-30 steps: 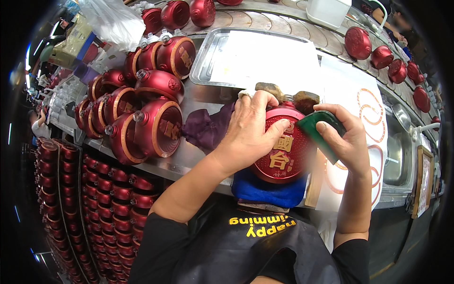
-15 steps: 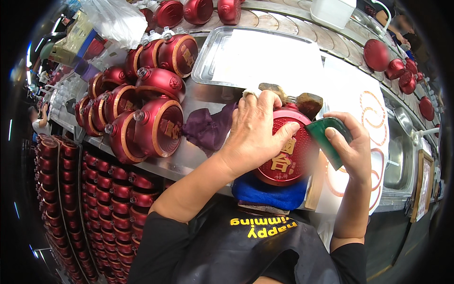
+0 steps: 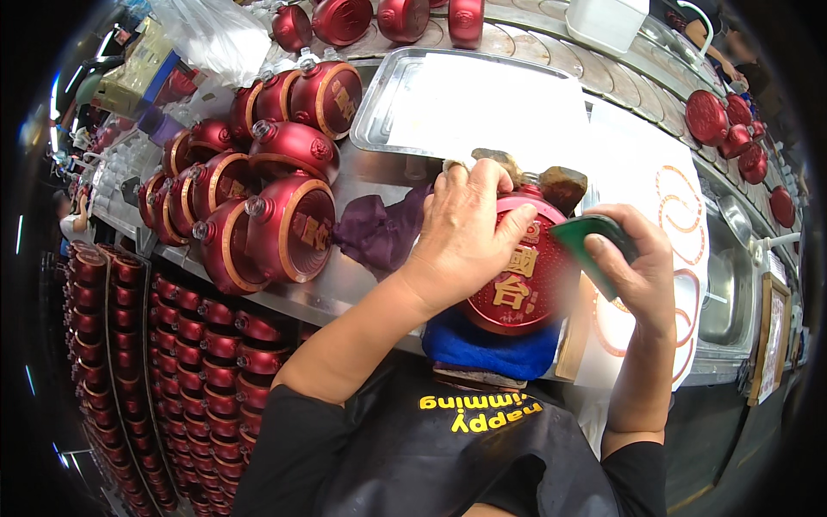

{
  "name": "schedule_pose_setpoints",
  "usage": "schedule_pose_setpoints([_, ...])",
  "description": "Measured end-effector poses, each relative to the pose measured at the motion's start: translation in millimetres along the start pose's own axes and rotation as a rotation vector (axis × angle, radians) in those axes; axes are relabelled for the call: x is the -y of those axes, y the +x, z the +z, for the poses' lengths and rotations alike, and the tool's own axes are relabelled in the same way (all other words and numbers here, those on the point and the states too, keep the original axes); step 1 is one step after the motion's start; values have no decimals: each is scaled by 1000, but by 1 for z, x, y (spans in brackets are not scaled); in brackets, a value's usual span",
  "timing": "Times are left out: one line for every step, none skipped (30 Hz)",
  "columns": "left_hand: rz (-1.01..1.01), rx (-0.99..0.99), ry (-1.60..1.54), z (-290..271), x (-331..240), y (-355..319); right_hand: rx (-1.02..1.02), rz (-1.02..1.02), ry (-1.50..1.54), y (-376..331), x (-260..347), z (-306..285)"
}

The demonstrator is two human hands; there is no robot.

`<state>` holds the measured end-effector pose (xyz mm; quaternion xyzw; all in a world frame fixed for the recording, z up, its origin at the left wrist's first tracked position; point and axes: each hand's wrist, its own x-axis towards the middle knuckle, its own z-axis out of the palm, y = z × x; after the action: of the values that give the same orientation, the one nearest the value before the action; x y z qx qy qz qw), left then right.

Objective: The person applies gold decorative stickers to the bottom of red spherical ornaments. They pick up each ornament, place a sticker on the base, smooth it with a green tool, and set the ornament aside. The process is repeated for multiple ornaments.

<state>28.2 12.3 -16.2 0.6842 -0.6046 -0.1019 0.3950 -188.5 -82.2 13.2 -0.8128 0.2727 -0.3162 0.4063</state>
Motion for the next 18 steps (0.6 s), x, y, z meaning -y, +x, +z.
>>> schedule_pose_setpoints([26,-17,-94,0,5,0,3,-110,-101,5,4,3])
schedule_pose_setpoints([49,-36,-188,0,10,-1,8,-221,-202,12,9,7])
schedule_pose_setpoints([-59,11,-392,0,17,-2,17,-331,-300,16,14,11])
schedule_pose_setpoints([-167,26,-639,-2,22,-7,0,-456,-470,18,21,16])
schedule_pose_setpoints([-255,38,-910,-3,27,-14,59,-557,-592,17,28,18])
schedule_pose_setpoints([-277,41,-905,-3,31,-22,152,-640,-590,12,35,25])
schedule_pose_setpoints([-295,67,-946,0,33,-29,280,-718,-587,7,41,25])
schedule_pose_setpoints([-318,80,-989,3,34,-37,418,-752,-473,4,46,27])
schedule_pose_setpoints([-421,114,-1010,6,35,-46,506,-687,-266,2,48,25])
schedule_pose_setpoints([-359,105,-1017,8,36,-52,439,-605,-275,3,46,27])
schedule_pose_setpoints([-293,28,-1032,12,35,-56,287,-618,-242,5,41,27])
schedule_pose_setpoints([-309,29,-1024,13,36,-57,130,-624,-372,5,37,31])
schedule_pose_setpoints([-291,23,-1050,14,37,-58,126,-571,-503,5,34,28])
schedule_pose_setpoints([-314,23,-1024,15,36,-58,174,-644,-553,-4,32,34])
schedule_pose_setpoints([-300,13,-1038,15,36,-57,174,-725,-573,-15,31,38])
schedule_pose_setpoints([-274,5,-1075,16,35,-57,237,-740,-527,-25,31,41])
schedule_pose_setpoints([-290,10,-1078,16,34,-56,263,-708,-508,-35,32,42])
schedule_pose_setpoints([-294,13,-1096,16,33,-56,316,-625,-533,-41,32,41])
